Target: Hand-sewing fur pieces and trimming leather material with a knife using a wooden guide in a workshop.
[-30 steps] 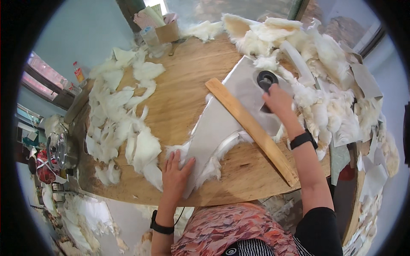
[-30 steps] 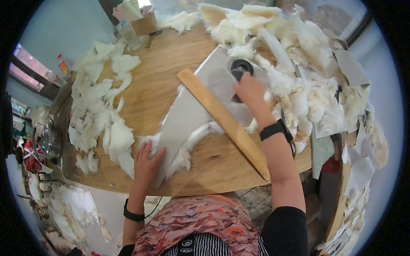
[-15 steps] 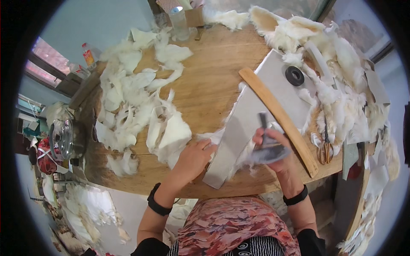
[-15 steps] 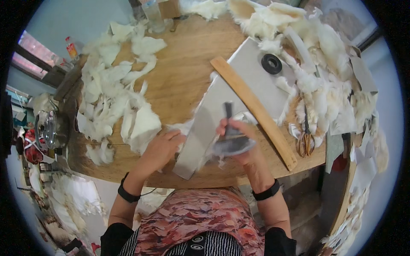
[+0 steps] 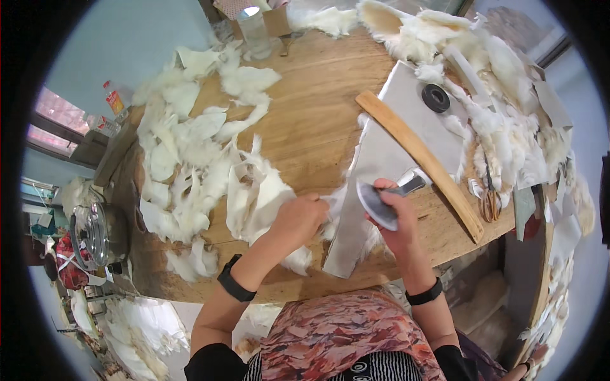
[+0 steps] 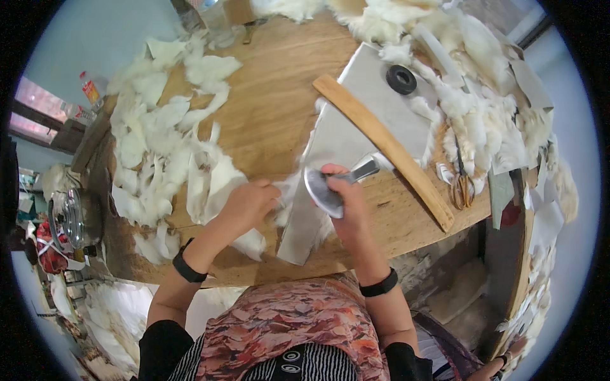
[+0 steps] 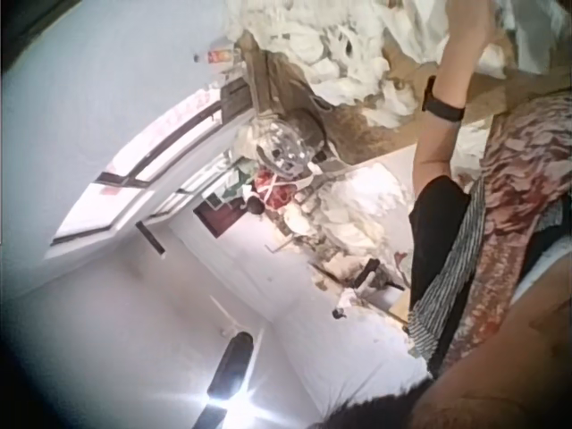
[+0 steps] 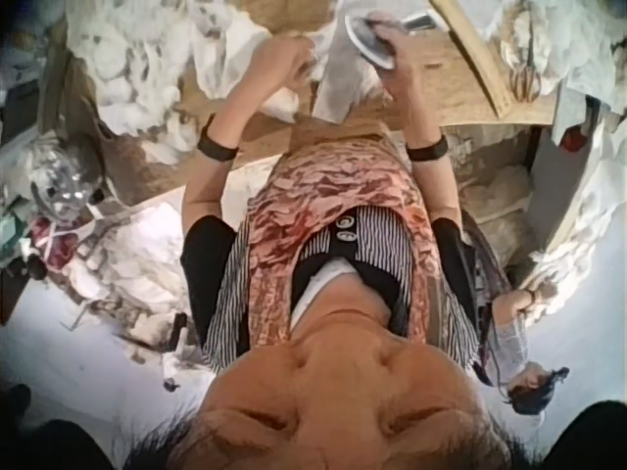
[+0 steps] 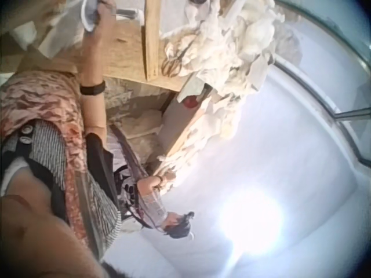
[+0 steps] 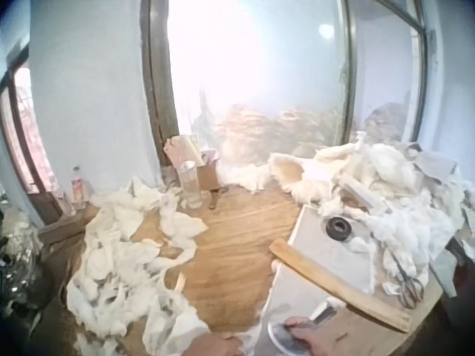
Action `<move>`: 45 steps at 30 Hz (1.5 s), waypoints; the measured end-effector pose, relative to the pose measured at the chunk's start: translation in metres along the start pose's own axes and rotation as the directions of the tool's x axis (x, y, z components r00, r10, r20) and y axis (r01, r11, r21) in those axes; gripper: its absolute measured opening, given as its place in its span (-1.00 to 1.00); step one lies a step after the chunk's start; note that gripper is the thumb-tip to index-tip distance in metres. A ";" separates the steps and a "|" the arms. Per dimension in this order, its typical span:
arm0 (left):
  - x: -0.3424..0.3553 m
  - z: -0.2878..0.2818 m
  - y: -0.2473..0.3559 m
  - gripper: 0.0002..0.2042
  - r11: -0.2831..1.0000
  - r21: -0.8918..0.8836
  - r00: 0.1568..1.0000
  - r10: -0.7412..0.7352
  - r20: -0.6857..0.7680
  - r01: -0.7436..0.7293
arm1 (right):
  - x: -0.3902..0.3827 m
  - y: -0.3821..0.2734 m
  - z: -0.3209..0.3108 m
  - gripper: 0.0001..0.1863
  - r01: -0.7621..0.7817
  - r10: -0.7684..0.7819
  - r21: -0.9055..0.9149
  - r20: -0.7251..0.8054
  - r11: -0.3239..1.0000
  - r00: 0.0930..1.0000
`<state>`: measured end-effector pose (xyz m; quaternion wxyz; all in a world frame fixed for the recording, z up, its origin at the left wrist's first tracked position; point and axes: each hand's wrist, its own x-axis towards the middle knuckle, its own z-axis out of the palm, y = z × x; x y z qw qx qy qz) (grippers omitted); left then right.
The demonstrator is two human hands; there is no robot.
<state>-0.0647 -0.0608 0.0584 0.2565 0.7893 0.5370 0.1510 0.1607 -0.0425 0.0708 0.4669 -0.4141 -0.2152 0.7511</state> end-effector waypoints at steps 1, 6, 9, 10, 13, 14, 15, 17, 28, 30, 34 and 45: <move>0.005 -0.002 -0.001 -0.92 0.998 0.049 0.999 -0.029 0.030 0.028 | 0.002 0.007 0.001 -0.75 0.007 -0.007 0.001 -0.007 1.000 1.000; 0.034 -0.005 0.001 -0.90 0.984 0.120 0.990 -0.138 0.027 0.134 | 0.008 0.038 0.008 -0.78 0.223 -0.253 -0.449 -0.005 0.865 0.968; 0.048 0.010 -0.001 -0.90 0.985 0.109 0.991 -0.132 0.007 0.130 | 0.012 0.052 -0.001 -0.77 0.216 -0.268 -0.554 -0.012 0.804 0.963; 0.051 0.012 -0.001 -0.88 0.985 0.070 0.987 -0.160 0.032 0.157 | 0.012 0.054 -0.001 -0.78 0.235 -0.290 -0.571 -0.005 0.787 0.957; 0.053 0.021 -0.011 -0.84 0.966 -0.078 0.968 -0.241 0.067 0.246 | 0.015 0.056 -0.002 -0.78 0.262 -0.318 -0.601 0.014 0.755 0.948; 0.054 0.024 -0.014 -0.81 0.934 -0.186 0.953 -0.294 0.078 0.304 | 0.015 0.056 -0.003 -0.79 0.275 -0.327 -0.615 0.029 0.739 0.945; 0.054 0.027 -0.015 -0.81 0.934 -0.186 0.952 -0.295 0.082 0.306 | 0.014 0.056 -0.002 -0.79 0.271 -0.324 -0.614 0.026 0.741 0.946; 0.056 0.021 -0.007 -0.79 0.922 -0.148 0.933 -0.343 0.110 0.357 | 0.014 0.053 -0.001 -0.78 0.268 -0.323 -0.647 0.035 0.714 0.946; 0.053 0.036 -0.020 -0.83 0.881 -0.330 0.939 -0.341 0.055 0.339 | 0.013 0.056 -0.002 -0.78 0.254 -0.309 -0.669 0.039 0.698 0.950; 0.053 0.039 -0.021 -0.84 0.853 -0.374 0.927 -0.371 0.057 0.364 | 0.012 0.055 -0.002 -0.78 0.255 -0.312 -0.687 0.043 0.681 0.949; 0.053 0.042 -0.021 -0.86 0.849 -0.395 0.926 -0.378 0.010 0.351 | 0.015 0.057 0.001 -0.79 0.232 -0.309 -0.723 0.027 0.651 0.951; 0.047 0.044 -0.011 -0.95 0.803 -0.504 0.925 -0.380 -0.024 0.317 | 0.028 0.058 0.010 -0.78 0.226 -0.395 -0.777 -0.031 0.587 0.918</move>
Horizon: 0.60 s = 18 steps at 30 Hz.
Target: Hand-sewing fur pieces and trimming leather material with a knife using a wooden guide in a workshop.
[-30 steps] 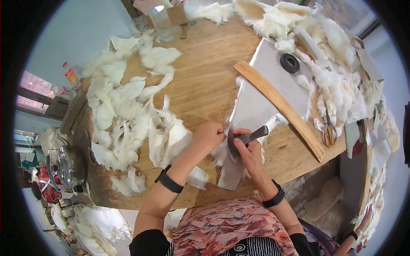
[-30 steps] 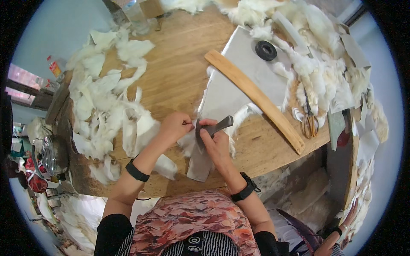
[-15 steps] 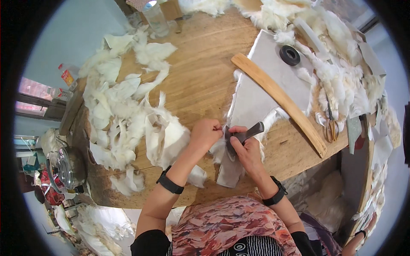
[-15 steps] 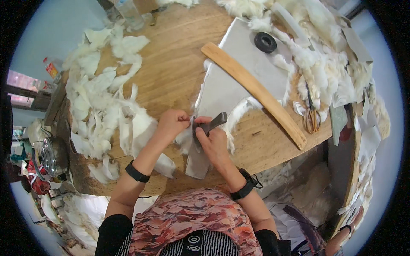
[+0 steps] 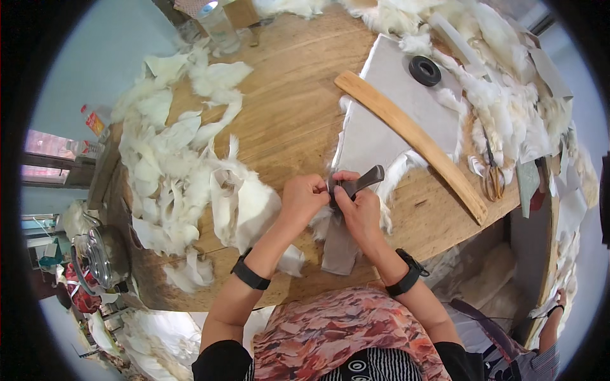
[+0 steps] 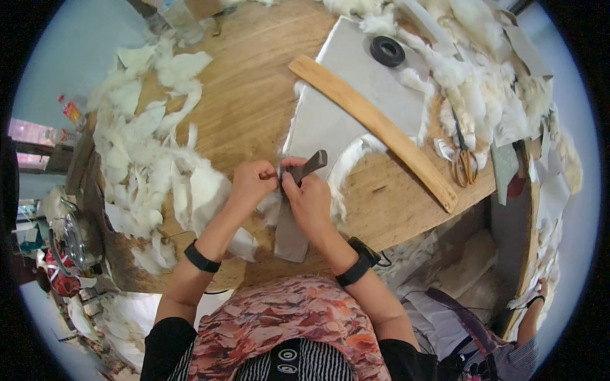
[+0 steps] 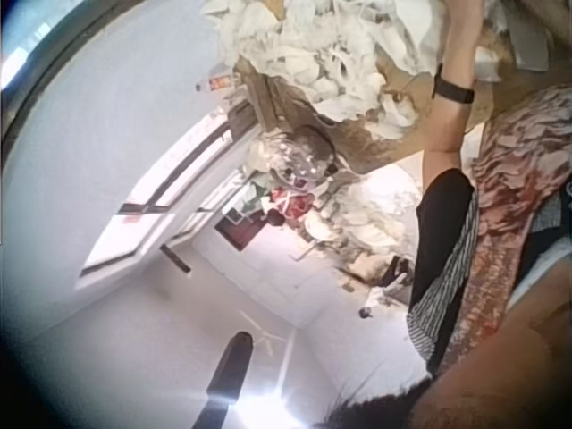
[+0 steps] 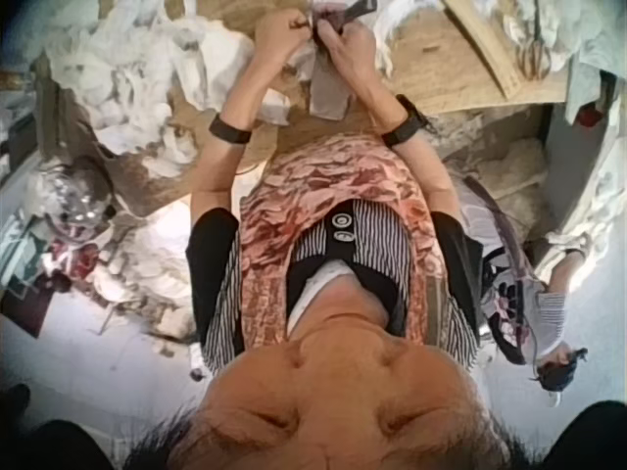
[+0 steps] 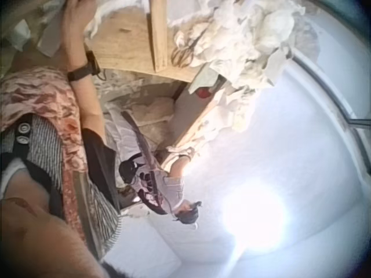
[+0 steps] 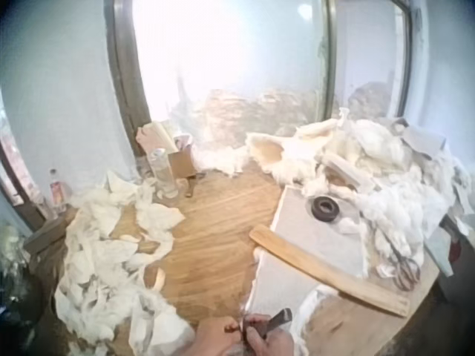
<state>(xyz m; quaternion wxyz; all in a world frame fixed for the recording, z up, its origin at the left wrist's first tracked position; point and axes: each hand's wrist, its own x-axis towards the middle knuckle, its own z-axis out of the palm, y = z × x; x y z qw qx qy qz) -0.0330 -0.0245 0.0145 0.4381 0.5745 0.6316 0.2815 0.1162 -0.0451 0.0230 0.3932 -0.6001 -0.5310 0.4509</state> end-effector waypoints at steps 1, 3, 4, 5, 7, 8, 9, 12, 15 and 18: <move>-0.002 -0.001 0.006 -0.95 1.000 0.010 1.000 -0.007 0.005 0.007 | 0.001 -0.002 0.000 -0.78 0.003 -0.003 -0.006 -0.012 1.000 1.000; -0.006 -0.001 0.009 -0.95 1.000 0.020 1.000 -0.015 0.012 0.014 | 0.004 0.000 0.001 -0.77 0.003 -0.004 -0.012 -0.026 1.000 1.000; -0.009 -0.001 0.009 -0.95 0.999 -0.020 0.999 0.028 0.025 -0.027 | 0.006 0.003 0.003 -0.76 0.017 -0.016 0.019 -0.040 1.000 0.999; -0.012 0.000 0.009 -0.95 0.996 -0.062 0.997 0.071 0.036 -0.068 | 0.005 0.004 0.004 -0.76 0.030 -0.028 0.050 -0.055 0.998 0.998; -0.011 -0.002 0.004 -0.95 0.992 -0.116 0.998 0.058 0.002 -0.057 | 0.000 0.001 -0.003 -0.76 -0.028 0.029 0.067 -0.023 0.997 0.999; -0.011 -0.003 0.002 -0.95 0.984 -0.169 0.999 0.043 -0.033 -0.048 | -0.003 -0.002 -0.005 -0.76 -0.084 0.083 0.082 0.013 0.993 0.996; -0.013 -0.005 0.001 -0.95 0.985 -0.168 0.998 0.041 -0.037 -0.047 | -0.008 -0.003 -0.005 -0.76 -0.083 0.082 0.083 0.017 0.993 0.997; -0.021 -0.008 0.008 -0.96 0.963 -0.270 1.000 -0.007 -0.025 0.000 | -0.028 -0.003 -0.005 -0.76 -0.022 0.014 0.112 0.071 0.993 0.997; -0.029 -0.007 0.014 -0.95 0.943 -0.332 0.996 -0.010 -0.084 -0.019 | -0.041 -0.008 -0.011 -0.74 -0.159 0.146 0.057 0.185 0.986 0.972; -0.037 -0.007 0.016 -0.95 0.918 -0.396 0.993 -0.011 -0.115 -0.036 | -0.046 0.000 -0.010 -0.75 -0.109 0.090 0.120 0.156 0.987 0.984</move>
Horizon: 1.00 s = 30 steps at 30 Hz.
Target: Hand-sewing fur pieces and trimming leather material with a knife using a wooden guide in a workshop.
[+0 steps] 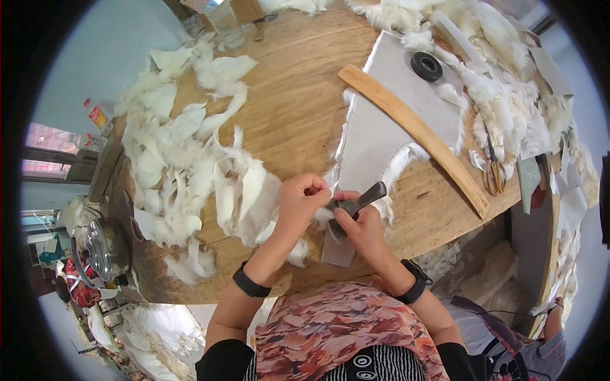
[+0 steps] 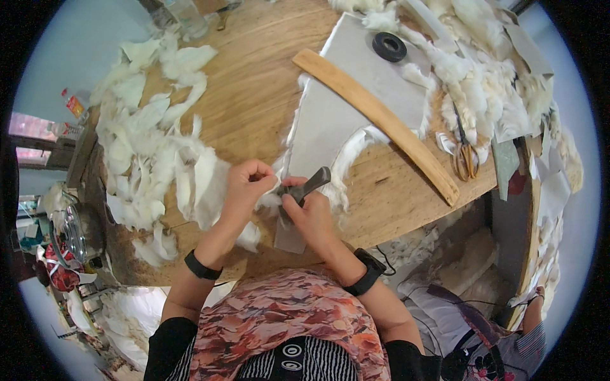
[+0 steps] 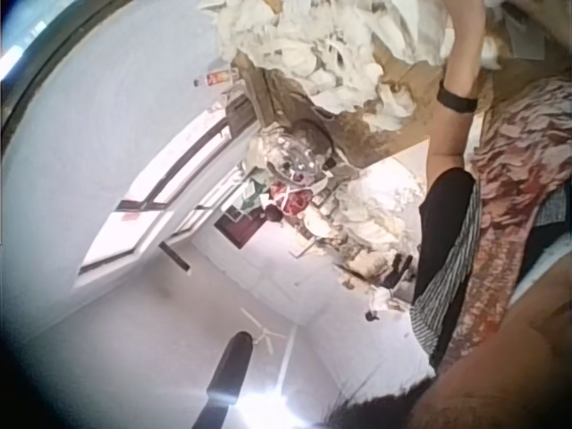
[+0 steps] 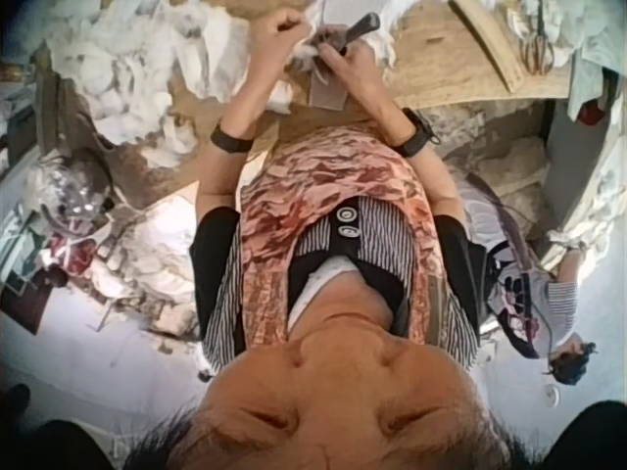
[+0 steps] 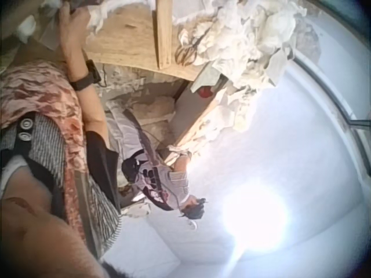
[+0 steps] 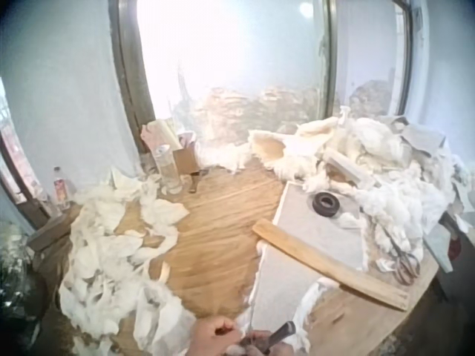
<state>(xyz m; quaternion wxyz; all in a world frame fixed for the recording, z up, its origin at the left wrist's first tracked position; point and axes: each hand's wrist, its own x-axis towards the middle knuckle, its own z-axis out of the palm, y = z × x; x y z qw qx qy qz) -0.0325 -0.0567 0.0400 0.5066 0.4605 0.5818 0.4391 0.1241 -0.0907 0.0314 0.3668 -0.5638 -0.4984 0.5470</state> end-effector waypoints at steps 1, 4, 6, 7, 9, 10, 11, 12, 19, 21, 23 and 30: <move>-0.003 0.001 0.004 -0.95 1.000 -0.002 1.000 0.015 -0.001 -0.015 | 0.000 0.003 -0.001 -0.75 0.002 -0.002 0.000 0.001 1.000 1.000; -0.009 0.001 0.005 -0.95 0.999 -0.027 0.999 0.027 -0.019 -0.027 | 0.002 0.007 -0.007 -0.76 -0.019 0.010 0.119 0.077 0.993 0.997; -0.011 -0.001 0.005 -0.95 0.998 -0.051 0.999 0.025 -0.039 -0.027 | 0.003 0.006 -0.009 -0.77 -0.065 0.030 0.212 0.165 0.975 0.986; -0.011 -0.002 0.005 -0.95 0.998 -0.055 0.998 0.022 -0.058 -0.026 | 0.003 0.005 -0.010 -0.77 -0.062 0.026 0.212 0.168 0.975 0.986; -0.012 -0.004 0.007 -0.94 0.998 -0.059 0.996 0.023 -0.083 -0.028 | 0.003 0.004 -0.012 -0.77 -0.092 0.041 0.240 0.210 0.966 0.977; -0.010 -0.005 0.010 -0.95 0.994 -0.078 0.986 0.059 -0.154 -0.072 | 0.002 0.005 -0.014 -0.77 -0.090 0.039 0.240 0.210 0.967 0.977; -0.009 -0.007 0.015 -0.95 0.989 -0.094 0.969 0.094 -0.226 -0.118 | 0.000 0.008 -0.017 -0.76 -0.058 0.026 0.096 0.303 0.994 0.953; -0.003 -0.015 0.022 -0.96 0.976 -0.132 0.947 0.127 -0.295 -0.172 | 0.000 0.010 -0.019 -0.76 -0.009 0.027 -0.047 0.394 0.999 0.919; 0.012 -0.062 0.044 -0.79 0.906 0.208 0.663 0.414 -0.624 -0.369 | -0.001 -0.007 -0.032 -0.78 -0.041 -0.023 0.333 0.185 0.942 0.982; -0.016 -0.051 0.034 -0.69 0.768 0.557 0.751 0.562 -0.347 -0.318 | 0.000 -0.027 -0.063 -0.74 -0.054 0.047 0.145 0.052 0.988 0.998; -0.041 -0.028 0.009 -0.69 0.538 0.701 0.744 0.668 -0.015 -0.468 | 0.017 -0.031 -0.110 -0.63 0.082 -0.095 0.161 0.073 0.984 0.993; -0.078 0.036 -0.025 -0.72 0.430 0.618 0.733 0.554 0.395 -0.658 | 0.068 -0.068 -0.214 -0.45 0.009 -0.067 -0.746 -0.048 0.666 0.997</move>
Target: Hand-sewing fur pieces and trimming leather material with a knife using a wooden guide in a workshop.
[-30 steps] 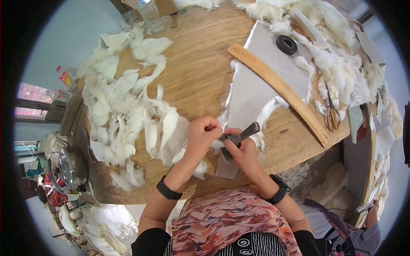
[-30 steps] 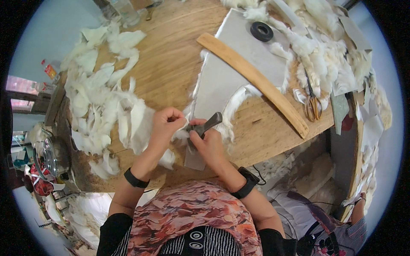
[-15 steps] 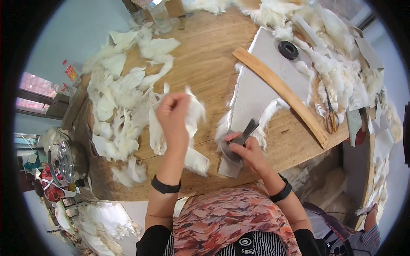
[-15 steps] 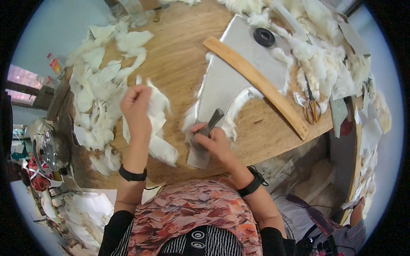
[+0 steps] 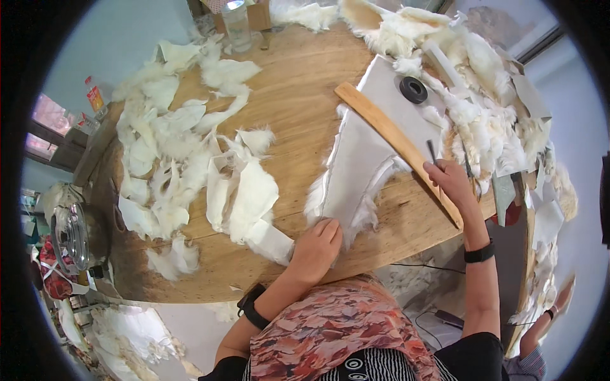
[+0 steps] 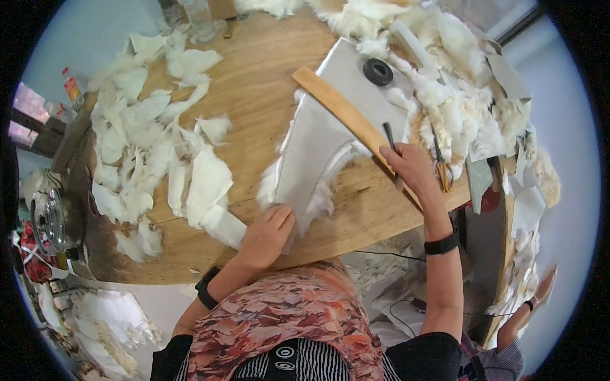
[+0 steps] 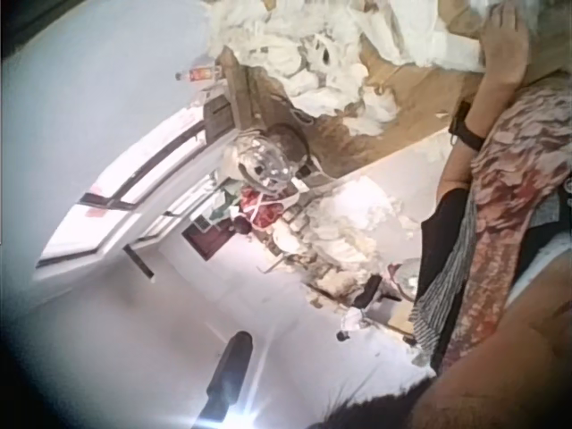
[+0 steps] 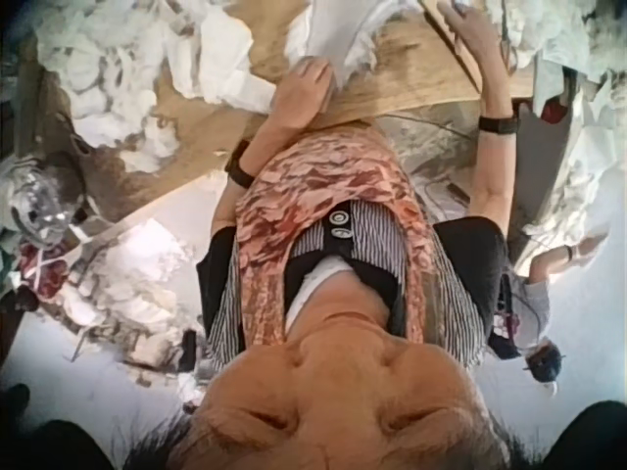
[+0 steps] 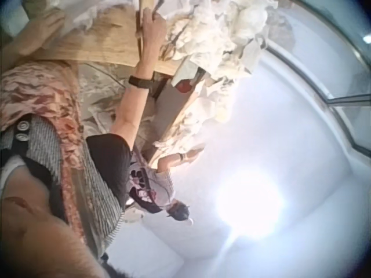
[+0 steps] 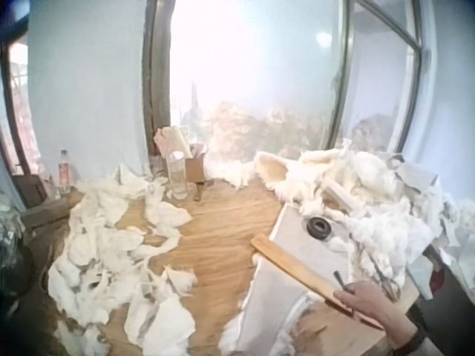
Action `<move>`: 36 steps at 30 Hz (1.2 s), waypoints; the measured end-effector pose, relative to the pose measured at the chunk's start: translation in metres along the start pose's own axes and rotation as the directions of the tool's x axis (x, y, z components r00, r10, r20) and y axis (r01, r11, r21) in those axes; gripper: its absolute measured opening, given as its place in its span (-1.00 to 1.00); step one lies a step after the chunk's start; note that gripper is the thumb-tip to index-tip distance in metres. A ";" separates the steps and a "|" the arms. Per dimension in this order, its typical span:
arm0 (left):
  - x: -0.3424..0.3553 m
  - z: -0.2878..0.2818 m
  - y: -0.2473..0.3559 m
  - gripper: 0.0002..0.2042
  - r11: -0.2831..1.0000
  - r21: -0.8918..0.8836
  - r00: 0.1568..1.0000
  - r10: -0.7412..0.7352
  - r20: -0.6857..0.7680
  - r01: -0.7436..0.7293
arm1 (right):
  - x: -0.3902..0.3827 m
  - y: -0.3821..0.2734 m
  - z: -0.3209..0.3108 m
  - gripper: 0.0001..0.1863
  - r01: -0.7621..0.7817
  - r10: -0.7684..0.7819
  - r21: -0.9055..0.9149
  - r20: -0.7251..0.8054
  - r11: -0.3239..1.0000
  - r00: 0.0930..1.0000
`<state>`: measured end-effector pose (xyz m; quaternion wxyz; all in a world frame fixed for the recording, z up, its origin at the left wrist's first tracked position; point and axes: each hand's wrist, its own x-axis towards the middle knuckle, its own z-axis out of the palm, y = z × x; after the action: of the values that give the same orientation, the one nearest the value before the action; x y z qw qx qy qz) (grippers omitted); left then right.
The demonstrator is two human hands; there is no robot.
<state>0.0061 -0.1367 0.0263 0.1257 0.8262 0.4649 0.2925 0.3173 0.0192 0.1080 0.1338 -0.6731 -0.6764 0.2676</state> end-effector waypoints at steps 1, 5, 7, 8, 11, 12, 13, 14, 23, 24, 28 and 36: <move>0.000 0.003 0.001 -0.74 0.997 0.071 1.000 -0.006 -0.003 0.006 | 0.006 0.004 0.001 -0.46 0.088 -0.093 -0.212 -0.014 0.973 0.996; -0.002 0.000 0.005 -0.75 0.996 0.047 0.997 -0.071 0.026 0.070 | 0.019 0.019 0.008 -0.51 0.137 -0.173 -0.548 -0.015 0.825 0.985; -0.005 0.008 0.006 -0.75 0.993 0.081 0.996 -0.090 -0.007 0.091 | 0.018 0.029 0.007 -0.50 0.184 -0.215 -0.529 0.003 0.829 0.977; -0.005 0.010 0.010 -0.75 0.988 0.098 0.993 -0.117 -0.018 0.118 | 0.017 0.033 0.010 -0.49 0.214 -0.236 -0.505 0.019 0.836 0.971; -0.003 0.015 0.026 -0.76 0.966 0.100 0.969 -0.229 -0.093 0.238 | 0.017 0.042 0.005 -0.42 0.226 -0.215 -0.471 0.078 0.853 0.974; -0.003 0.016 0.032 -0.75 0.944 0.124 0.951 -0.298 -0.085 0.306 | 0.019 0.047 0.005 -0.41 0.215 -0.190 -0.475 0.101 0.853 0.977; -0.001 0.019 0.037 -0.75 0.917 0.146 0.928 -0.363 -0.079 0.371 | 0.024 0.052 0.006 -0.41 0.242 -0.220 -0.443 0.101 0.863 0.970; -0.001 0.023 0.042 -0.75 0.908 0.156 0.921 -0.381 -0.087 0.390 | 0.028 0.055 0.005 -0.41 0.264 -0.237 -0.436 0.116 0.860 0.964; -0.005 0.053 0.072 -0.71 0.719 0.194 0.725 -0.568 -0.389 0.667 | 0.070 0.007 -0.091 -0.52 0.605 -0.482 -0.328 0.385 0.726 0.787; -0.004 0.056 0.072 -0.72 0.699 0.209 0.709 -0.566 -0.421 0.683 | 0.078 -0.003 -0.086 -0.52 0.617 -0.490 -0.332 0.394 0.713 0.778; -0.001 0.060 0.083 -0.75 0.619 0.241 0.643 -0.583 -0.496 0.747 | 0.106 -0.043 -0.020 -0.50 0.845 -0.625 -0.313 0.571 0.434 0.532; -0.002 0.071 0.092 -0.75 0.546 0.218 0.554 -0.582 -0.595 0.808 | 0.132 -0.038 0.027 -0.46 0.909 -0.660 -0.196 0.633 0.368 0.404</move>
<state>0.1116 -0.1828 0.0136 -0.0823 0.4717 0.8330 0.2771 0.2634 0.1459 0.0827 -0.0986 -0.1740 -0.9723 0.1213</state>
